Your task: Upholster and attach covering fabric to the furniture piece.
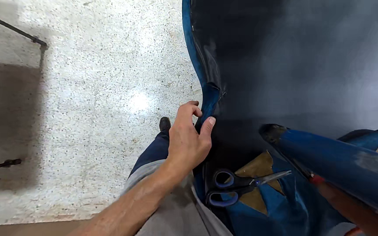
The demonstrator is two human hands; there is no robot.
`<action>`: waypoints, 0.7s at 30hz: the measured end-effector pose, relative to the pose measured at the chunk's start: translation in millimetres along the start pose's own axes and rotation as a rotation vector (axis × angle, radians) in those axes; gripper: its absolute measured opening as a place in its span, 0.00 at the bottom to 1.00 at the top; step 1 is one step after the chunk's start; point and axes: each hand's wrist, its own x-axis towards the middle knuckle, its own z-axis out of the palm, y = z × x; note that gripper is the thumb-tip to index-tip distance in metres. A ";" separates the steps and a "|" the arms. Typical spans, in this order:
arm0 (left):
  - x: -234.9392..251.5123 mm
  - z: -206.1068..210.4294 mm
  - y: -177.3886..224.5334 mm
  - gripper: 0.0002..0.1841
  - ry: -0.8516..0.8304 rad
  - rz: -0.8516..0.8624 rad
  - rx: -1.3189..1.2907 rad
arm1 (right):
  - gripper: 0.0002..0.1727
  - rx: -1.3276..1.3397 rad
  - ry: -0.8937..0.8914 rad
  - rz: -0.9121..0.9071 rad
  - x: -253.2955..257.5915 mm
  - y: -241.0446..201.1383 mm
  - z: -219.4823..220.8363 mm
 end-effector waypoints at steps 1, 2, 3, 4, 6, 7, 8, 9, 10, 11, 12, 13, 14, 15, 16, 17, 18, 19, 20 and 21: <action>-1.8 1.3 -2.5 0.16 -0.018 -0.074 -0.058 | 0.26 -0.043 -0.046 0.004 11.6 -2.9 3.0; -2.8 2.7 -3.8 0.17 -0.035 -0.128 -0.105 | 0.25 -0.108 -0.075 0.019 20.9 -3.7 7.9; -3.2 3.9 -4.8 0.17 -0.047 -0.156 -0.138 | 0.23 -0.156 -0.072 0.011 30.0 -5.0 14.0; -3.7 4.5 -5.5 0.16 -0.054 -0.164 -0.160 | 0.20 -0.190 -0.059 -0.015 38.8 -5.6 20.4; -4.2 4.8 -5.8 0.16 -0.056 -0.162 -0.179 | 0.16 -0.231 -0.029 -0.049 54.3 -9.7 30.8; -4.8 4.8 -5.2 0.16 -0.056 -0.164 -0.180 | 0.14 -0.238 -0.027 -0.050 59.8 -13.6 33.5; -4.8 4.5 -4.8 0.16 -0.056 -0.163 -0.178 | 0.14 -0.244 -0.030 -0.051 64.7 -17.3 35.0; -4.4 4.1 -5.0 0.17 -0.055 -0.157 -0.175 | 0.14 -0.247 -0.034 -0.053 69.4 -20.5 36.0; -4.0 3.5 -5.5 0.17 -0.052 -0.150 -0.175 | 0.14 -0.254 -0.040 -0.058 73.5 -22.9 37.0; -3.5 2.3 -5.8 0.17 -0.056 -0.147 -0.180 | 0.14 -0.263 -0.047 -0.068 77.1 -24.7 38.0; -2.9 1.3 -5.8 0.17 -0.061 -0.149 -0.186 | 0.14 -0.279 -0.056 -0.077 80.1 -26.4 39.2; -2.3 0.3 -5.7 0.17 -0.066 -0.151 -0.195 | 0.14 -0.294 -0.061 -0.083 82.2 -28.0 40.6; -1.8 0.0 -6.0 0.17 -0.068 -0.153 -0.205 | 0.14 -0.299 -0.067 -0.085 83.8 -29.0 41.3; -1.4 -0.1 -6.5 0.17 -0.066 -0.152 -0.211 | 0.14 -0.298 -0.072 -0.085 85.1 -29.8 41.4; -1.3 0.1 -7.0 0.17 -0.062 -0.145 -0.211 | 0.14 -0.295 -0.073 -0.085 86.2 -29.8 41.3; -1.4 0.5 -7.1 0.17 -0.058 -0.140 -0.207 | 0.15 -0.294 -0.065 -0.091 86.9 -29.2 42.1; -1.5 0.5 -7.2 0.17 -0.059 -0.138 -0.202 | 0.15 -0.294 -0.059 -0.102 87.3 -28.6 43.1; -1.5 0.2 -7.3 0.17 -0.059 -0.131 -0.197 | 0.16 -0.294 -0.061 -0.114 87.8 -28.6 43.9; -1.2 -0.1 -7.4 0.17 -0.056 -0.125 -0.195 | 0.16 -0.293 -0.062 -0.128 88.6 -29.0 44.8; -0.8 -0.1 -7.7 0.17 -0.051 -0.121 -0.195 | 0.16 -0.294 -0.065 -0.141 89.4 -29.4 45.5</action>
